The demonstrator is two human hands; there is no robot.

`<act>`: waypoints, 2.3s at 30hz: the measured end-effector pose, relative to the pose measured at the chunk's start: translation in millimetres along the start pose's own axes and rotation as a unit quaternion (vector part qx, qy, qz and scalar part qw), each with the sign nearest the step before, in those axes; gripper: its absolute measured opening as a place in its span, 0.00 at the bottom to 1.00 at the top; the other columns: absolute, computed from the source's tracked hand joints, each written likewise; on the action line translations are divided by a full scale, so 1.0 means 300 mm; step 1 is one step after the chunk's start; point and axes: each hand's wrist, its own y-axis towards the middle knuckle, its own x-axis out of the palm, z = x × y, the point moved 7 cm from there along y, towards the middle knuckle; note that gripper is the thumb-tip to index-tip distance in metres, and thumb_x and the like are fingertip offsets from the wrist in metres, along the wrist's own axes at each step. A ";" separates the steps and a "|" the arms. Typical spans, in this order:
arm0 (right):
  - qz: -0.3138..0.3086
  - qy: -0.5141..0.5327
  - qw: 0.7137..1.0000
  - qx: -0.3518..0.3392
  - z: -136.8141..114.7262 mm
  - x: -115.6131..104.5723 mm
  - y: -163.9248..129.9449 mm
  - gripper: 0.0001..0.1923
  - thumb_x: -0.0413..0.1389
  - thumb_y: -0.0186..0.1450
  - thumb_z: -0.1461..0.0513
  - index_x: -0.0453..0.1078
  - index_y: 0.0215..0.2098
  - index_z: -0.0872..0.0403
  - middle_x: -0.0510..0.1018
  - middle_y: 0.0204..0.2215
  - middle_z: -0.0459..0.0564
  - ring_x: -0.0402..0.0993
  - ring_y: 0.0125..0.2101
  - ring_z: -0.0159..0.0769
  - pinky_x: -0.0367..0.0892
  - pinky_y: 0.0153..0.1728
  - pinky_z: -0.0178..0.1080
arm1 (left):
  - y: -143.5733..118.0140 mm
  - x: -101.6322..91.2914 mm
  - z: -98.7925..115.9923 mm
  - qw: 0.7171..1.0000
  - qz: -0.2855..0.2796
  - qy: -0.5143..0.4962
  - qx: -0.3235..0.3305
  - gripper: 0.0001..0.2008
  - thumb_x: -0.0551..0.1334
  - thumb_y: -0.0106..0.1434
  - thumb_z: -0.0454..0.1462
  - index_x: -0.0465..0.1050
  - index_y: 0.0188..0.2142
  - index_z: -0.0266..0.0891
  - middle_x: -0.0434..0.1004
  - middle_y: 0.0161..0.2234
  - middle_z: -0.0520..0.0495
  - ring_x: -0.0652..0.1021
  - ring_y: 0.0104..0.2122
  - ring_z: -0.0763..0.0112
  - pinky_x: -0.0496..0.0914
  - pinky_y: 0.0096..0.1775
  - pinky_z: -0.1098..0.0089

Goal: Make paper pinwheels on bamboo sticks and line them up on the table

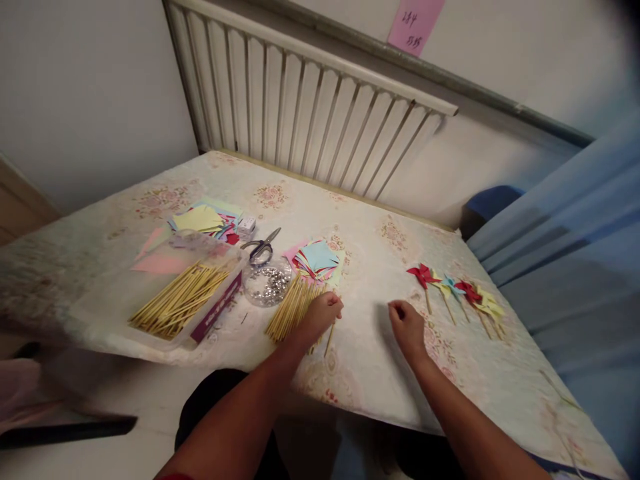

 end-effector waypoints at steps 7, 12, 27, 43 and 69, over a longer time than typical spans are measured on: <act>-0.175 -0.023 0.950 -0.256 -0.487 0.239 0.225 0.09 0.51 0.64 0.61 0.73 0.35 0.54 0.77 0.32 0.49 0.70 0.33 0.35 0.63 0.38 0.35 | -0.006 -0.005 -0.004 0.990 -0.017 -0.124 -0.066 0.05 0.57 0.56 0.37 0.63 0.26 0.38 0.67 0.22 0.55 0.62 0.18 0.80 0.55 0.22 0.75; -0.235 -0.132 0.905 -0.329 -0.598 0.376 0.263 0.11 0.54 0.64 0.64 0.72 0.44 0.56 0.77 0.42 0.53 0.70 0.43 0.37 0.62 0.45 0.36 | 0.002 -0.023 -0.004 0.991 -0.007 -0.126 -0.052 0.07 0.57 0.57 0.38 0.63 0.25 0.38 0.64 0.20 0.55 0.63 0.18 0.79 0.55 0.22 0.74; -0.294 -0.216 0.859 -0.359 -0.603 0.493 0.255 0.11 0.52 0.65 0.64 0.71 0.45 0.54 0.76 0.44 0.53 0.69 0.44 0.38 0.61 0.44 0.35 | 0.019 -0.027 -0.028 0.992 -0.007 -0.113 -0.049 0.07 0.56 0.57 0.38 0.63 0.25 0.37 0.64 0.20 0.55 0.62 0.18 0.79 0.55 0.23 0.73; -0.294 -0.202 0.868 -0.346 -0.588 0.529 0.238 0.11 0.49 0.68 0.65 0.73 0.42 0.56 0.77 0.39 0.54 0.69 0.42 0.37 0.60 0.43 0.35 | 0.027 -0.025 -0.046 0.988 -0.003 -0.145 -0.048 0.06 0.57 0.56 0.37 0.63 0.25 0.38 0.62 0.18 0.56 0.61 0.17 0.79 0.53 0.21 0.74; -0.272 -0.211 0.865 -0.364 -0.581 0.543 0.229 0.10 0.48 0.68 0.64 0.72 0.39 0.56 0.75 0.36 0.54 0.67 0.39 0.38 0.59 0.43 0.36 | 0.033 -0.026 -0.057 0.990 -0.005 -0.136 -0.043 0.05 0.57 0.56 0.36 0.64 0.25 0.38 0.67 0.22 0.53 0.64 0.19 0.78 0.56 0.22 0.73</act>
